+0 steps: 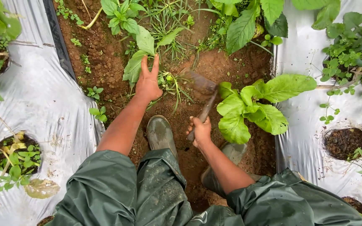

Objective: The person uses a hoe to loosen soil and remove weeds from a garden bed covered with plastic mulch. They pull the weeds by hand and discard them, then proceed to pull weeds from around the base of green onion plants.

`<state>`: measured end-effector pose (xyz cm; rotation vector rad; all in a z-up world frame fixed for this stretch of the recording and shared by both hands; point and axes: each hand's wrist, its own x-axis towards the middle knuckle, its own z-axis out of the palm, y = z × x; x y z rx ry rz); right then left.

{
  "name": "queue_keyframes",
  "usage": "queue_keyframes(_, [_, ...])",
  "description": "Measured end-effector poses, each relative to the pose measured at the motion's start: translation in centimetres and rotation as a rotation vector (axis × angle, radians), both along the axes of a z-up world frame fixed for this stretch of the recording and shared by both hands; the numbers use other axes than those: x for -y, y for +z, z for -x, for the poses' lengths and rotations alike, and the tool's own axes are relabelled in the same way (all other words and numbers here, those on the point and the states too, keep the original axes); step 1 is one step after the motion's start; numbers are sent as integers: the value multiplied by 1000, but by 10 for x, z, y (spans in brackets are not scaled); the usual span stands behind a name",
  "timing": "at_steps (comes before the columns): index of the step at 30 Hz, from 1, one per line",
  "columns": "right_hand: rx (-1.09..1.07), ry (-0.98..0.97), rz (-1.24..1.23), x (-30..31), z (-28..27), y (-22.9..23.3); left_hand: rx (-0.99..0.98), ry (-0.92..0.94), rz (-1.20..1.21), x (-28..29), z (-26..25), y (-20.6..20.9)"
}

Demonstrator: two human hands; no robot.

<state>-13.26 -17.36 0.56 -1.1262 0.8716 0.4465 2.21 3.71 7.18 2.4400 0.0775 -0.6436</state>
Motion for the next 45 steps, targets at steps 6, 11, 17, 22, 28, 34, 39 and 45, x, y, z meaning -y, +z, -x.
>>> queue_keyframes(6, [-39,-437,-16,11,-54,-49,-107,-192,-432,-5,-36,-40])
queue_keyframes(11, [51,-251,26,-17,-94,-24,-74,-450,-770,-10,-27,-60])
queue_keyframes(17, [62,-103,128,-13,-85,-27,-10,-504,-866,-13,-11,-38])
queue_keyframes(22, [62,-179,102,-22,-86,-37,160,-657,-852,-8,-4,-15])
queue_keyframes(28, [46,-164,99,-10,-90,-32,106,-768,-702,-5,-11,-47])
queue_keyframes(34, [21,-124,86,-15,-61,-18,108,-802,-668,-6,-4,-40])
queue_keyframes(39, [21,-8,60,2,-51,-4,154,-792,-596,-12,-10,-45])
queue_keyframes(45, [3,-150,9,-11,-57,-17,149,-843,-958,3,-31,-16])
